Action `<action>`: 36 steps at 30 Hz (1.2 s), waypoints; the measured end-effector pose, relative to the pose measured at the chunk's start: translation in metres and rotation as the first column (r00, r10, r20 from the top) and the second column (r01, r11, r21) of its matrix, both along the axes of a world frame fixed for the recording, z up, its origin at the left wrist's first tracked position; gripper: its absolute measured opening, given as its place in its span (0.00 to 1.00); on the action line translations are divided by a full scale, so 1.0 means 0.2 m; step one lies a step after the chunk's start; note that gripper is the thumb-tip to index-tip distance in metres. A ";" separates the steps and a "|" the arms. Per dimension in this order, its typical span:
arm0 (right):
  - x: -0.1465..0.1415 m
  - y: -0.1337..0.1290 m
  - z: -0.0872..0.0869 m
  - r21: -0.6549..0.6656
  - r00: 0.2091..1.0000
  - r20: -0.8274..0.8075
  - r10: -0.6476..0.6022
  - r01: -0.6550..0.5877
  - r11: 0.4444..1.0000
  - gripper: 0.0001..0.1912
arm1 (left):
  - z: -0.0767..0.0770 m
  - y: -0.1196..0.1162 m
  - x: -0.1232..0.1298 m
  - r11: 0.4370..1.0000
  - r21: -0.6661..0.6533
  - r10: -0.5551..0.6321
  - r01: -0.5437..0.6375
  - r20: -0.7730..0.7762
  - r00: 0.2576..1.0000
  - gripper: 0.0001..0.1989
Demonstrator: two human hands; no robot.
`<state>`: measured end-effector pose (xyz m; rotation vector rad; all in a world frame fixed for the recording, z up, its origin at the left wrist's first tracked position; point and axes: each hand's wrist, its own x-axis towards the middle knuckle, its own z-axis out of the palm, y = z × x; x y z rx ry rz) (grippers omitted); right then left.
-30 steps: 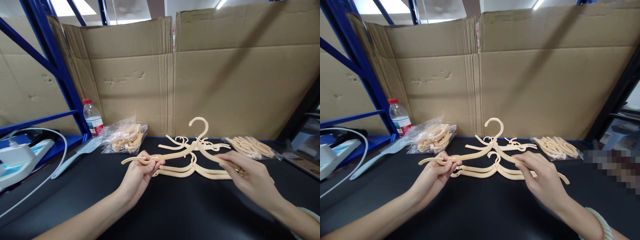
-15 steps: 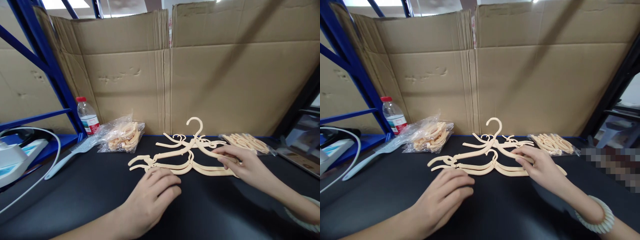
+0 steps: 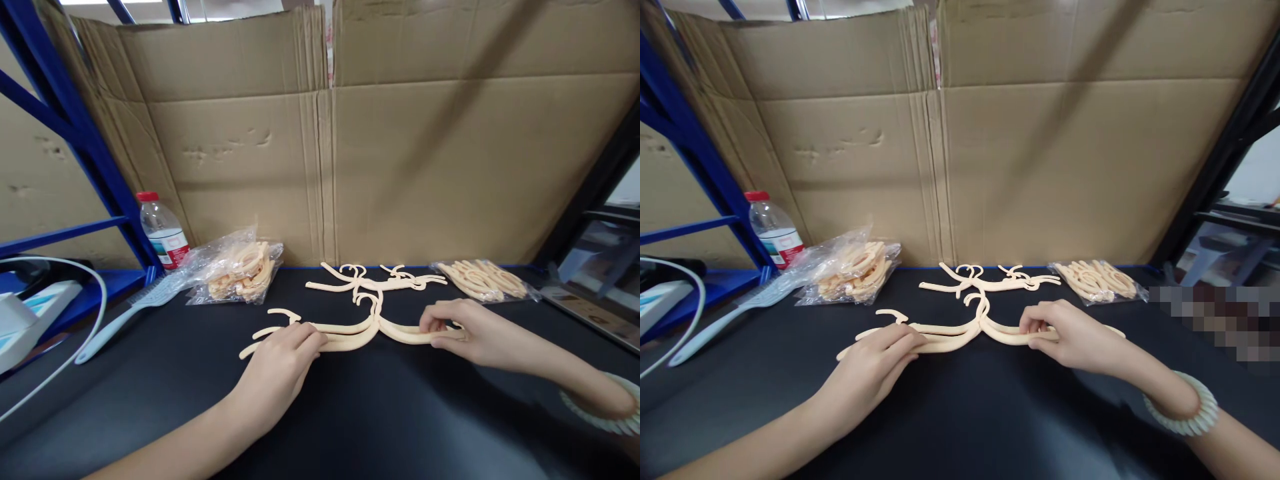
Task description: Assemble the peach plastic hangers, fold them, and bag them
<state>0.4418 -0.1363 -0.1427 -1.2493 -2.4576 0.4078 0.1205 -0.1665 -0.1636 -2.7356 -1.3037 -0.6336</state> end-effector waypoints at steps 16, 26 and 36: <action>0.00 0.01 -0.04 0.001 0.992 0.122 -0.044 0.044 0.999 0.08 | -0.01 0.01 0.00 0.996 0.084 0.013 -0.009 -0.046 0.999 0.15; 0.01 0.04 -0.03 -0.024 0.980 0.173 -0.099 0.105 0.994 0.07 | -0.03 0.05 -0.02 0.994 0.093 0.067 -0.057 -0.103 0.992 0.12; 0.01 0.06 -0.05 0.010 0.986 0.131 -0.107 0.106 0.994 0.04 | -0.06 0.06 -0.03 0.992 0.111 0.076 -0.064 -0.107 0.991 0.15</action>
